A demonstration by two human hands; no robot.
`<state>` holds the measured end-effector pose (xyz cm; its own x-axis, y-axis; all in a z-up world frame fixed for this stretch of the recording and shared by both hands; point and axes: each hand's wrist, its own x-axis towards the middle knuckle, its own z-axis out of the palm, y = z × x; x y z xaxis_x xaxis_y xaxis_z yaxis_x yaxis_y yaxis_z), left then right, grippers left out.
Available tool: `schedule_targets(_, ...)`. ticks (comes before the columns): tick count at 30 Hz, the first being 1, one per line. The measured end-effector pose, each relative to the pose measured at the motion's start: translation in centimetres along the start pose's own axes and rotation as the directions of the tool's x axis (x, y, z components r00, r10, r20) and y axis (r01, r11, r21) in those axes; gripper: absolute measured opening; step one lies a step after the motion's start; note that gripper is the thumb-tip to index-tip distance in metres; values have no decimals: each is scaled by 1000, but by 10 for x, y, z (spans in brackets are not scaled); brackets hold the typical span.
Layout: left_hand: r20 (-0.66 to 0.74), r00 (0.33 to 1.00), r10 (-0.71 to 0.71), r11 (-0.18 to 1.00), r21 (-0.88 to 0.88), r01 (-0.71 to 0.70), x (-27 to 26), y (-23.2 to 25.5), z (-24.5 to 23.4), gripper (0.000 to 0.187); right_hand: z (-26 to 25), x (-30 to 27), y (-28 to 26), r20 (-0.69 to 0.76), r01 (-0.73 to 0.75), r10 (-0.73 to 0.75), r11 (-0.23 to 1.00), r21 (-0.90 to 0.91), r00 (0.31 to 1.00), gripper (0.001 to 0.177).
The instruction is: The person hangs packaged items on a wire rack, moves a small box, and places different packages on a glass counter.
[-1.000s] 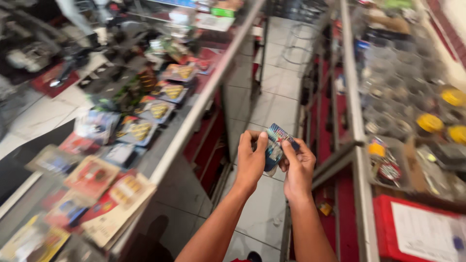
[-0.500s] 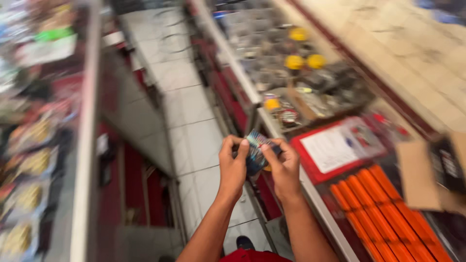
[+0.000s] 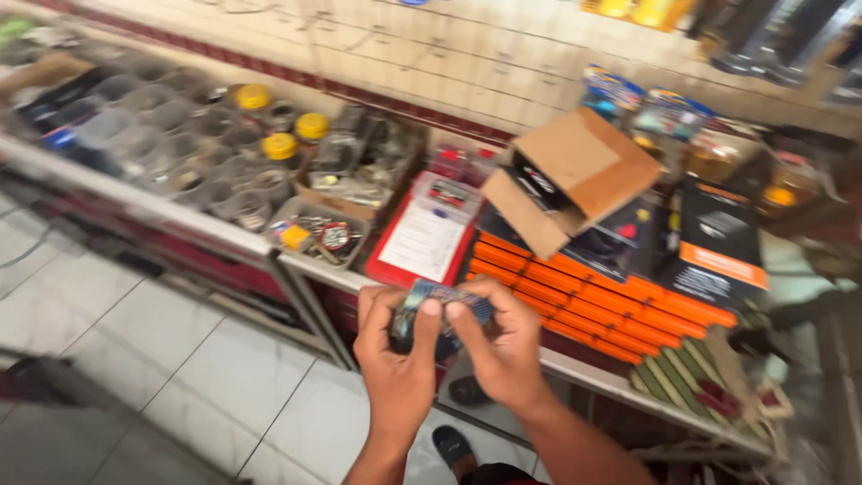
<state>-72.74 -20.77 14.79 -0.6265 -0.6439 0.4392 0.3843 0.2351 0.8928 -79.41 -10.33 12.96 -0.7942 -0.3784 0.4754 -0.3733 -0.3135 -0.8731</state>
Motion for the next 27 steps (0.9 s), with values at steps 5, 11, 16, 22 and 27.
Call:
schedule_targets(5,214,951,224,971,-132,-199,21,39,38,17,-40,10,-57,-143,85,-135,947,-311,980,5)
schedule_targets(11,376,824,424,898,-295,-328,69,74,101,22,-88,60,-131,-123,245,-388,765,-596,913,6)
schedule_targets(16,348,716,605,789,-388,-477,138,67,174,35,-123,134,-159,-56,351,-503,674,-650,863,5)
schedule_targets(22,417,672,612,789,-373,-488,212,39,245,32,-171,211,-131,-34,421,-477,804,-420,878,2)
schedule_targets(27,588,695,413,904,-355,-238,238,15,266,30,-212,244,-91,44,416,-439,809,-415,897,6)
